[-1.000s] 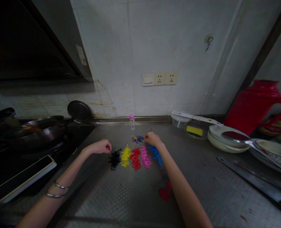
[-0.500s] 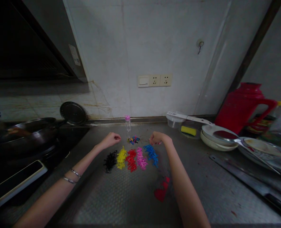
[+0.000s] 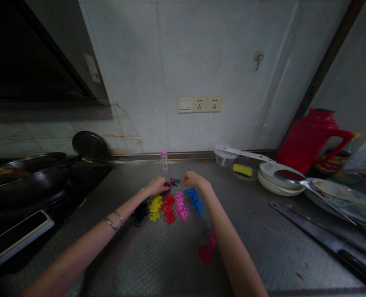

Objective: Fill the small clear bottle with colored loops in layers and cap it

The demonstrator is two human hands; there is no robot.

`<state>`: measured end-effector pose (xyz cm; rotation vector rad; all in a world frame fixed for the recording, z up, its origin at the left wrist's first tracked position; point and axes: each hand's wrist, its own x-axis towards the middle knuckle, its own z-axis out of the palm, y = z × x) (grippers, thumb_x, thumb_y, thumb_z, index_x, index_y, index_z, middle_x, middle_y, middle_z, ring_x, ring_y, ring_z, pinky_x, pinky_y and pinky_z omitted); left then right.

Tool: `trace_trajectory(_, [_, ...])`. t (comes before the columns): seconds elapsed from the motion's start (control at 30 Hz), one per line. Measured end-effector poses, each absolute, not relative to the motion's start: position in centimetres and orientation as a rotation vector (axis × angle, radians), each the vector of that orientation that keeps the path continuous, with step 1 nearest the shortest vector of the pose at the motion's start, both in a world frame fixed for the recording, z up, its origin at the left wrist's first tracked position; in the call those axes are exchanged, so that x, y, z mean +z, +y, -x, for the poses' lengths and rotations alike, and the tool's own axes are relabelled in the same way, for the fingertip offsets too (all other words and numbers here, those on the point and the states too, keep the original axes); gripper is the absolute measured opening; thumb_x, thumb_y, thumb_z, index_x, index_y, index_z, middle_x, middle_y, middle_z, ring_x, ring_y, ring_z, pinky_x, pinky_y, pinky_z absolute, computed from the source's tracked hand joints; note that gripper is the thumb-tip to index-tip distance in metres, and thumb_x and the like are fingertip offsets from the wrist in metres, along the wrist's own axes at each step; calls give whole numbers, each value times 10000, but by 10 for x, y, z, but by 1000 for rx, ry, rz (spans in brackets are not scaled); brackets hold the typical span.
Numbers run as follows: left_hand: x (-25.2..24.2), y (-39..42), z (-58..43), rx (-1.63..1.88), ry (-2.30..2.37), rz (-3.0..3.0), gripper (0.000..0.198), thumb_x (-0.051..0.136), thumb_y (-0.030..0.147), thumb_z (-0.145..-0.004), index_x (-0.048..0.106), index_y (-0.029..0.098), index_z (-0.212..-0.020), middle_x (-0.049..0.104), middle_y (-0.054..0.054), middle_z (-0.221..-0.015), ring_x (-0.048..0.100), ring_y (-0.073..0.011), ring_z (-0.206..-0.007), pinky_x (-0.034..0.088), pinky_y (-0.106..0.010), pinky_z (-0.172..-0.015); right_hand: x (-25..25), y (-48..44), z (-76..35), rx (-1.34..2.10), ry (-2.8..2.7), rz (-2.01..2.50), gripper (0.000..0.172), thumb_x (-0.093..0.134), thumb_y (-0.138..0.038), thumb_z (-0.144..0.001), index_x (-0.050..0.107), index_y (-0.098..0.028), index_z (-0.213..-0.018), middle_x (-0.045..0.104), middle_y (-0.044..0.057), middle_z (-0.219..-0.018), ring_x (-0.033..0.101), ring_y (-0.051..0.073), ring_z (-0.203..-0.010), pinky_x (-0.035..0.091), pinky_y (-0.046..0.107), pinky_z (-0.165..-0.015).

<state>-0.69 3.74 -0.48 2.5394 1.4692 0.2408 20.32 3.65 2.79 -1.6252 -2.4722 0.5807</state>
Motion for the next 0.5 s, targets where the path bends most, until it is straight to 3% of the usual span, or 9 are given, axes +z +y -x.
trace_trajectory(0.5, [-10,35,2,299,1491,-2565,220,489,199,-755,693,195,-838,679,-80,-861,609,-202,-800,409,-247,-693,9,43,-194,538,-2454,1516,291,482,-97,-682,707,-141,-863,698,56,-842,622,139,-775,412,162,-659])
